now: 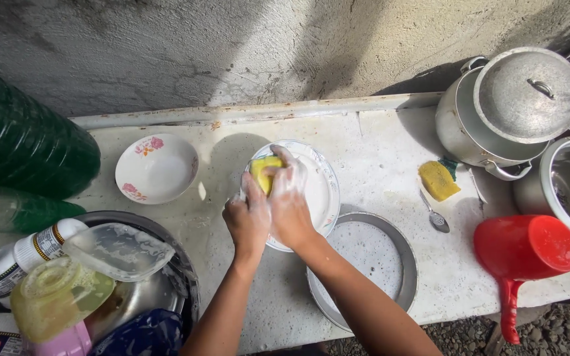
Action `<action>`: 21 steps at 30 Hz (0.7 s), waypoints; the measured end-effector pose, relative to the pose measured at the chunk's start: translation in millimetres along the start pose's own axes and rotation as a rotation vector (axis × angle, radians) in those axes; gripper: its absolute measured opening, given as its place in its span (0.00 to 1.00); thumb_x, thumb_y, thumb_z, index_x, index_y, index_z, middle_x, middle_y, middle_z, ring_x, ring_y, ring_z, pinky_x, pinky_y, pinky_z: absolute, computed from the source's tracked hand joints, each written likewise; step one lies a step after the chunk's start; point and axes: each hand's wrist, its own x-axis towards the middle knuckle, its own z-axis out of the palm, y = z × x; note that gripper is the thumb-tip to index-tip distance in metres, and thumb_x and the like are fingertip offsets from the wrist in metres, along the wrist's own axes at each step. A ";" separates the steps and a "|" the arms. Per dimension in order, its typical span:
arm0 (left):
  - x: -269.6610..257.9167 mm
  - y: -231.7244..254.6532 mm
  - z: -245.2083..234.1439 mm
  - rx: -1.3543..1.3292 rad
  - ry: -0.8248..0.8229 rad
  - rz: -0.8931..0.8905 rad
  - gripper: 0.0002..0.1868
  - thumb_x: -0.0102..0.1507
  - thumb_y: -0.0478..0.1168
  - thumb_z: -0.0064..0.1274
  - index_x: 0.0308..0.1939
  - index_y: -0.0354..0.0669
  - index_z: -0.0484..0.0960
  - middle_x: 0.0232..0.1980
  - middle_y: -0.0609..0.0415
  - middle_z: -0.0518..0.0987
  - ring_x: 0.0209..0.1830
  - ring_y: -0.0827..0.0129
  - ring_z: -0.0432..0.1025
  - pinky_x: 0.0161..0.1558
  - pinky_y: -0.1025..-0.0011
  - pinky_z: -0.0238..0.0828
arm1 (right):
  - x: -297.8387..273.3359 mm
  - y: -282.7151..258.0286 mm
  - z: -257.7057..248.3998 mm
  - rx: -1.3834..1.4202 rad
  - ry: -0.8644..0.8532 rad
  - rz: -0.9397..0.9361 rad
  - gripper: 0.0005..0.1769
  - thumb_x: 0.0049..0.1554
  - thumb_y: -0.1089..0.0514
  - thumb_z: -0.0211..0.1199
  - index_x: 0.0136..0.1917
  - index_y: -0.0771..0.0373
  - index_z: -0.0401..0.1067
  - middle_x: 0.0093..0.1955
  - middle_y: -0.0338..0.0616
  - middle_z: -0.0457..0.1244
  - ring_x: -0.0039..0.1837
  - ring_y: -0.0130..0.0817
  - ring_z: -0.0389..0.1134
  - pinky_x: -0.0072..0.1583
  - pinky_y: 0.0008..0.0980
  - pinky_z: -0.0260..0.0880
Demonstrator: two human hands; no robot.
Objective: Scrubbing various dishes including plates, bowls, and pots with a sponge and soapy water.
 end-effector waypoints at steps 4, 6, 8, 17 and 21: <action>12.3 -30.6 -9.7 -0.067 0.060 -0.093 0.38 0.74 0.57 0.35 0.32 0.23 0.83 0.32 0.33 0.81 0.37 0.48 0.77 0.45 0.55 0.69 | -49.6 11.6 -47.4 0.243 -0.337 -0.223 0.14 0.60 0.53 0.57 0.56 0.60 0.71 0.58 0.49 0.58 0.66 0.60 0.62 0.66 0.53 0.68; 13.7 -47.2 -13.1 -0.077 0.074 -0.116 0.39 0.74 0.60 0.35 0.30 0.26 0.83 0.26 0.39 0.80 0.29 0.56 0.76 0.40 0.60 0.71 | -66.8 24.1 -61.9 0.221 -0.398 -0.311 0.11 0.62 0.53 0.58 0.53 0.57 0.77 0.52 0.44 0.66 0.63 0.54 0.67 0.62 0.50 0.71; 7.8 -53.1 -11.4 0.068 0.107 0.000 0.40 0.73 0.59 0.36 0.11 0.37 0.57 0.09 0.44 0.60 0.10 0.58 0.54 0.23 0.57 0.46 | -75.0 28.4 -69.1 0.167 -0.455 -0.429 0.12 0.62 0.59 0.61 0.59 0.62 0.71 0.62 0.46 0.64 0.70 0.51 0.63 0.68 0.46 0.68; -2.7 -36.5 -32.3 0.222 0.071 -0.107 0.41 0.70 0.64 0.33 0.20 0.29 0.70 0.21 0.34 0.74 0.23 0.43 0.68 0.34 0.50 0.58 | -81.5 19.8 -96.3 0.143 -0.414 -0.460 0.10 0.60 0.63 0.62 0.56 0.63 0.72 0.57 0.47 0.66 0.68 0.54 0.64 0.67 0.49 0.70; -19.2 -22.2 -24.4 0.023 0.074 -0.019 0.32 0.73 0.53 0.45 0.25 0.29 0.80 0.20 0.43 0.76 0.19 0.61 0.71 0.31 0.64 0.70 | -55.9 0.4 -58.5 0.152 -0.333 -0.366 0.10 0.62 0.56 0.57 0.51 0.56 0.78 0.51 0.43 0.69 0.63 0.53 0.68 0.59 0.49 0.75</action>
